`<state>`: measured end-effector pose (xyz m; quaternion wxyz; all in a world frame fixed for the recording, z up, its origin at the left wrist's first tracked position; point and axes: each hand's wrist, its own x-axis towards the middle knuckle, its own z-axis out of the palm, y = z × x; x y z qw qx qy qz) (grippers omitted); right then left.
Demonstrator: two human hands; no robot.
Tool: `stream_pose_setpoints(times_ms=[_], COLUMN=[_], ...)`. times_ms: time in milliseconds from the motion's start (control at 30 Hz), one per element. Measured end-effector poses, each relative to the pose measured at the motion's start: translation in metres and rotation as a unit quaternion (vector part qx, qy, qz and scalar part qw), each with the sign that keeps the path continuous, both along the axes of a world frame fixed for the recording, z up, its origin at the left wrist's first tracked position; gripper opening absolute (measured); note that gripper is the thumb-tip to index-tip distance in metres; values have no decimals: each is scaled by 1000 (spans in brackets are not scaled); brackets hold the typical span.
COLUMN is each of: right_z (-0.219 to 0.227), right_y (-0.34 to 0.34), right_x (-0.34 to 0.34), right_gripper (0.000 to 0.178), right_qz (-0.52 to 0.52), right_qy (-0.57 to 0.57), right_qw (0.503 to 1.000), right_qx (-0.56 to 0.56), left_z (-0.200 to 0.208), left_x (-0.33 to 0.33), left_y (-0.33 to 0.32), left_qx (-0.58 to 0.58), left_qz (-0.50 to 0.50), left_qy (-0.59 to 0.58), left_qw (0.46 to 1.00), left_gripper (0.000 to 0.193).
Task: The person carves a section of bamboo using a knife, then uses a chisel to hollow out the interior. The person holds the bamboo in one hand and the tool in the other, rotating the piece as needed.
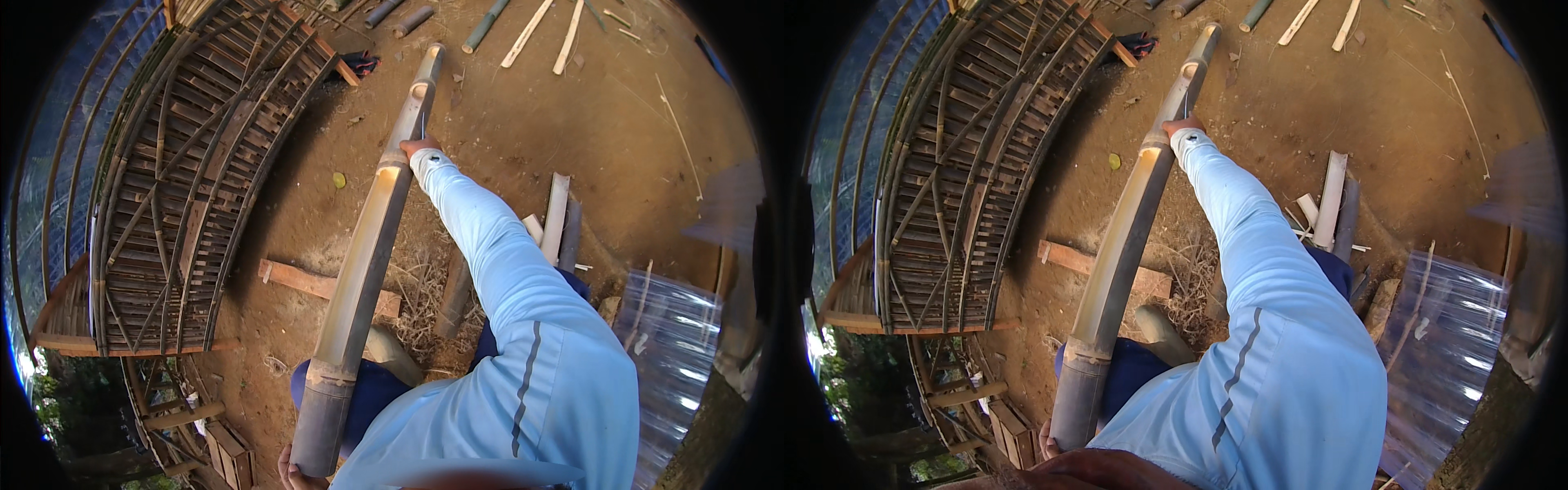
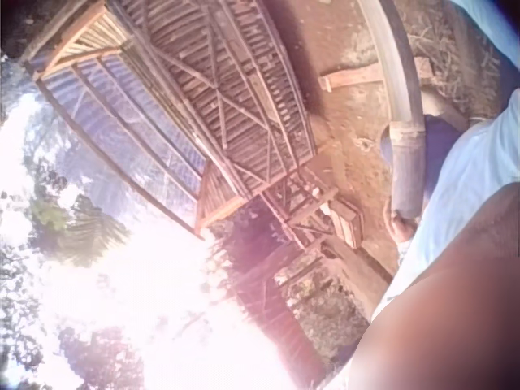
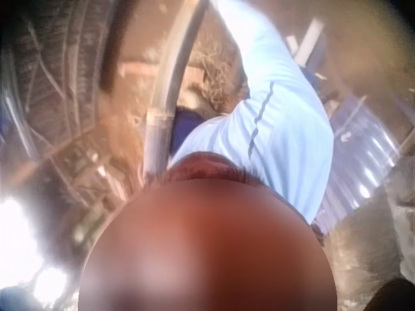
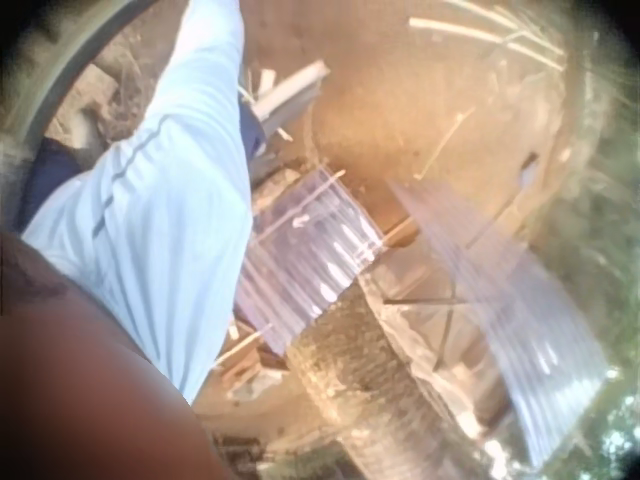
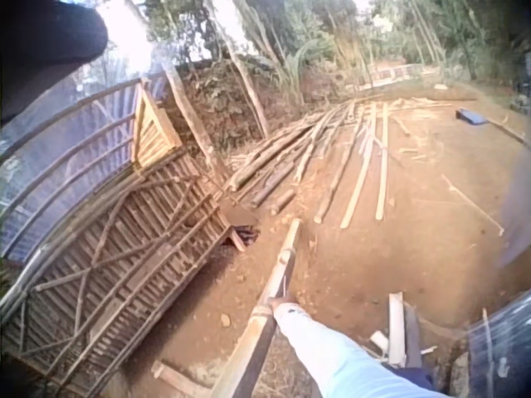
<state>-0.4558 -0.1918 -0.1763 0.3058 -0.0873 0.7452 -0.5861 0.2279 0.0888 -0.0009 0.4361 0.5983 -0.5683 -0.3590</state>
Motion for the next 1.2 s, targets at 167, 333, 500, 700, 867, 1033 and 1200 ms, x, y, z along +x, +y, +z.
stream_pose_setpoints(times_ms=[167,333,500,700,867,1033,1200], right_z=[1,-20,-52,-31,-27,-24,-93], right_y=[3,5,21,39,69,93,94], right_x=[5,2,6,43,91,162,125], right_gripper=[57,59,65,79,94,104,87], right_qz=[-39,-67,-134,-169,-141,-65,-67], right_qy=[-11,-22,-42,-54,-96,-153,-166], right_qw=[999,997,990,984,985,986,983], right_qx=[-5,14,33,33,20,8,-41], left_z=[-6,1,13,76,47,47,83], left_x=[39,98,64,-78,-64,-60,-107], left_y=[-9,-30,-33,-19,-25,-7,-19], left_qx=[39,201,56,207,278,337,176], left_qz=[-16,91,-1,-256,-358,-310,-349], left_qy=[-41,-57,-278,-154,-129,-43,-262], left_qw=[998,974,959,932,882,888,882], left_gripper=[44,50,71,94,100,97,98])
